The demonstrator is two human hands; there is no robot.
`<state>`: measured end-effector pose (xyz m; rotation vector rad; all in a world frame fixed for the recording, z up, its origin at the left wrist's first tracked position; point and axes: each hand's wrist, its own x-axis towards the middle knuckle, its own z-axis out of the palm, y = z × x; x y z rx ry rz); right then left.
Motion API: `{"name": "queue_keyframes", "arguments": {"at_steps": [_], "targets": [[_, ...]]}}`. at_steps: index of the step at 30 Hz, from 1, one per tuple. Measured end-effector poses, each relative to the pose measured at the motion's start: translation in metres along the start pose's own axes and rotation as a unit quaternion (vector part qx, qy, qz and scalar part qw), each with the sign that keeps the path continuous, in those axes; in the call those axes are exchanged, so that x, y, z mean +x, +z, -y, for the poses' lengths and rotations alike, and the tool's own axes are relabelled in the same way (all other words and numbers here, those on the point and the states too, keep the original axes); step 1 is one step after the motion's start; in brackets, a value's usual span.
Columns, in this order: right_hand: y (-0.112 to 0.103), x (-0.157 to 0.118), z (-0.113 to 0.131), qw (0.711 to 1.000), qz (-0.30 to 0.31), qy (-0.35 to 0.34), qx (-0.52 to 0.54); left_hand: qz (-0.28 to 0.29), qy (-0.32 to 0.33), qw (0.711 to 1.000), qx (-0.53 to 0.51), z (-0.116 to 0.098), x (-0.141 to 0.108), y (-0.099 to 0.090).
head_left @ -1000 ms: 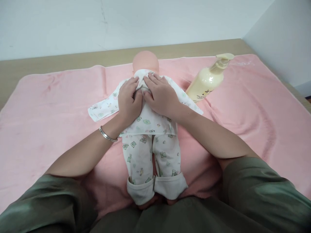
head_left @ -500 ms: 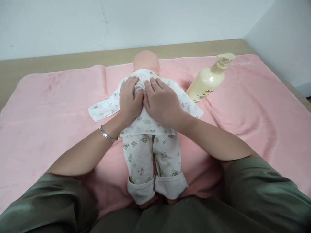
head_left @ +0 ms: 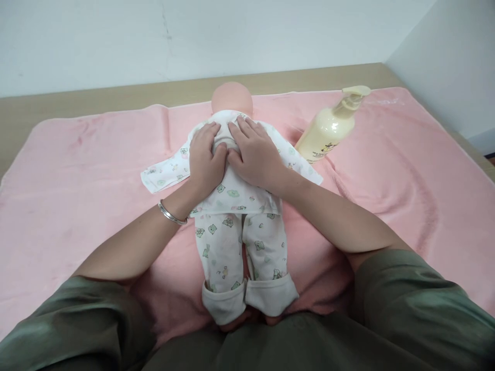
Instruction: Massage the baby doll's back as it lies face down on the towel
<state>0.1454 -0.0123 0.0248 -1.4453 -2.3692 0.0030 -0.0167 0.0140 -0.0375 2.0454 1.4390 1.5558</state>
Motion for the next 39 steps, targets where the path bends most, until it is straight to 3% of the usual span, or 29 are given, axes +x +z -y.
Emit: {"name": "queue_keyframes", "arguments": {"at_steps": [16,24,39], "targets": [[0.006,0.003,-0.005,1.0,-0.005,-0.006,-0.008,-0.004,0.005,1.0,-0.002,0.003,0.001,0.001],[0.016,0.003,-0.014,0.998,-0.051,-0.034,0.018,0.008,0.009,1.0,-0.008,0.006,0.0,0.001],[0.006,0.002,-0.005,1.0,-0.014,-0.007,0.001,0.013,0.007,1.0,-0.016,0.008,0.001,0.0]]}}
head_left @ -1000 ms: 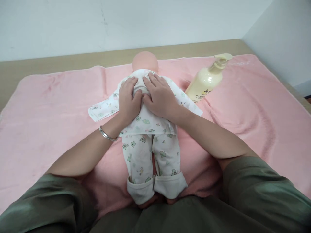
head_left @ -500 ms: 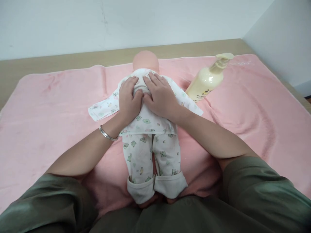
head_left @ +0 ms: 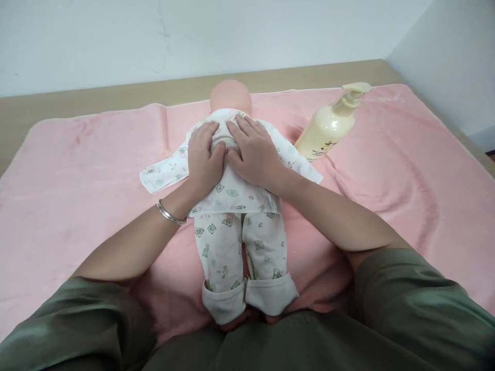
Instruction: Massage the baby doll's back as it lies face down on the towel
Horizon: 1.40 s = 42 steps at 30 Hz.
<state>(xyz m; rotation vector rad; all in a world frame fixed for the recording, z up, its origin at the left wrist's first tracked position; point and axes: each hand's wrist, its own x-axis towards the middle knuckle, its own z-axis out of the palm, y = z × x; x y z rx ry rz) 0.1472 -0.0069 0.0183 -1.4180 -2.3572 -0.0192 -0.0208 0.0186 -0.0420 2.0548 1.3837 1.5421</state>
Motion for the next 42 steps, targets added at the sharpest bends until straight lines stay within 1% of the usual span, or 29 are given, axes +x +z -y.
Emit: {"name": "queue_keyframes", "arguments": {"at_steps": [6,11,18,25,31,36,39,42], "targets": [[0.004,0.0,-0.003,1.0,-0.02,-0.01,0.008,0.004,-0.001,1.0,0.002,0.0,0.0,0.0],[0.004,-0.001,-0.004,1.0,-0.022,-0.012,0.012,0.002,0.001,1.0,-0.001,-0.002,0.0,0.0],[0.0,-0.001,-0.001,1.0,0.003,-0.002,-0.004,-0.002,-0.003,1.0,-0.012,-0.003,0.0,-0.001],[0.008,-0.001,-0.007,0.998,-0.046,-0.023,0.039,0.005,-0.008,1.0,-0.011,-0.008,0.0,-0.002],[0.004,0.0,-0.004,1.0,-0.023,-0.008,0.018,-0.004,-0.004,1.0,-0.002,-0.008,0.0,-0.002],[0.008,0.0,-0.007,0.999,-0.043,-0.02,0.026,-0.011,-0.001,1.0,0.003,-0.007,0.0,-0.001],[0.009,0.002,-0.011,0.999,-0.036,-0.024,0.025,-0.011,0.001,1.0,0.0,-0.007,0.0,-0.001],[0.008,0.007,-0.016,0.998,-0.022,-0.043,0.025,-0.012,-0.004,1.0,-0.002,-0.008,-0.001,-0.001]]}}
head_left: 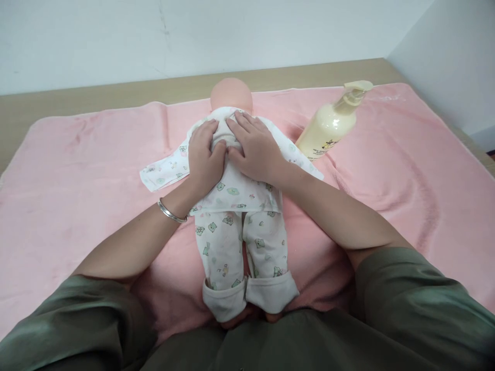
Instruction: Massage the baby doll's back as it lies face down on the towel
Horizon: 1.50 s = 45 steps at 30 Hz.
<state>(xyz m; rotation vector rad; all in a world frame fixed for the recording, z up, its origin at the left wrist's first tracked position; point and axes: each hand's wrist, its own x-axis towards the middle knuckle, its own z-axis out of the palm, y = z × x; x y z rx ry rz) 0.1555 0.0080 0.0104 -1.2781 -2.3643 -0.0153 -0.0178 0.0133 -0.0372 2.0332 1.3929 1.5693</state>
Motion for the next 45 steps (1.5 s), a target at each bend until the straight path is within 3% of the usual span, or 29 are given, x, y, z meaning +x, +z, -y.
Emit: {"name": "queue_keyframes", "arguments": {"at_steps": [4,12,22,33,45], "targets": [[-0.006,0.0,0.003,1.0,0.016,-0.003,-0.01,0.008,-0.005,1.0,0.002,0.0,-0.001,0.0],[-0.021,-0.018,0.038,0.996,0.037,0.044,-0.063,0.024,-0.019,1.0,0.007,-0.001,0.002,-0.001],[-0.012,0.002,0.004,0.999,0.031,-0.005,-0.008,0.017,0.035,0.999,-0.001,0.009,0.0,0.001],[-0.01,-0.012,0.019,0.999,0.02,0.017,-0.035,0.038,0.003,0.999,-0.003,0.003,0.001,-0.001],[-0.014,0.005,0.007,0.999,0.039,0.018,-0.015,0.043,0.051,0.998,0.016,0.013,0.001,-0.001]]}}
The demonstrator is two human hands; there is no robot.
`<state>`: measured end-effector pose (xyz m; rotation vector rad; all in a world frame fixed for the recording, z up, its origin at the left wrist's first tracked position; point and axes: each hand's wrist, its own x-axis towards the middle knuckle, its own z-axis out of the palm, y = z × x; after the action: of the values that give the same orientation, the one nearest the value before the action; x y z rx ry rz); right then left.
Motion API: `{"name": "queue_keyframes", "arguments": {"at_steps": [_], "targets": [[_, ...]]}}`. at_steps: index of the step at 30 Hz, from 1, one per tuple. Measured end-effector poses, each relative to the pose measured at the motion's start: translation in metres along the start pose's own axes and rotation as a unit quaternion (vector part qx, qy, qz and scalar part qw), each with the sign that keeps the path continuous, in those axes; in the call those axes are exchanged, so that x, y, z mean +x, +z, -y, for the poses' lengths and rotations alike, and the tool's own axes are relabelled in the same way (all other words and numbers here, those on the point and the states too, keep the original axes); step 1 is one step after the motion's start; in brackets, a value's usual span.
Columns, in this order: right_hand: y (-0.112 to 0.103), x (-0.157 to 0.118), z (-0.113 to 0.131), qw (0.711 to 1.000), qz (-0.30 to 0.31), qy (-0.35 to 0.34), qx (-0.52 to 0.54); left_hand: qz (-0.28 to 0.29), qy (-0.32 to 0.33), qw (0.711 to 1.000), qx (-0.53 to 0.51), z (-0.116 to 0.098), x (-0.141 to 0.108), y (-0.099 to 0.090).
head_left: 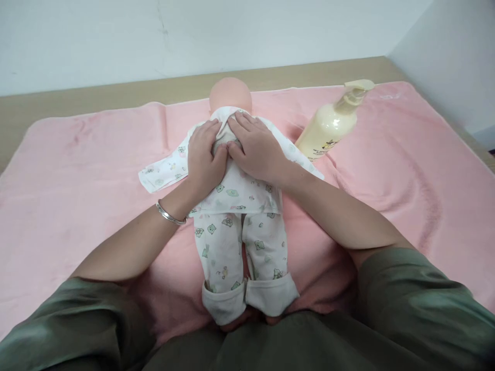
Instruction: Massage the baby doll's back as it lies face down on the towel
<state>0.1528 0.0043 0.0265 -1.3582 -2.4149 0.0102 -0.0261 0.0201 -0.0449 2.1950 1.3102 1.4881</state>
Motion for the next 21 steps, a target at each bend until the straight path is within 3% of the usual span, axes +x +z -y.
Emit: {"name": "queue_keyframes", "arguments": {"at_steps": [8,21], "targets": [[0.005,-0.013,0.01,0.999,-0.026,0.013,-0.017,-0.018,-0.008,1.0,0.001,-0.006,-0.001,0.001],[0.003,-0.006,0.006,1.0,-0.021,0.013,-0.01,-0.017,0.012,1.0,-0.016,0.004,-0.001,0.002]]}}
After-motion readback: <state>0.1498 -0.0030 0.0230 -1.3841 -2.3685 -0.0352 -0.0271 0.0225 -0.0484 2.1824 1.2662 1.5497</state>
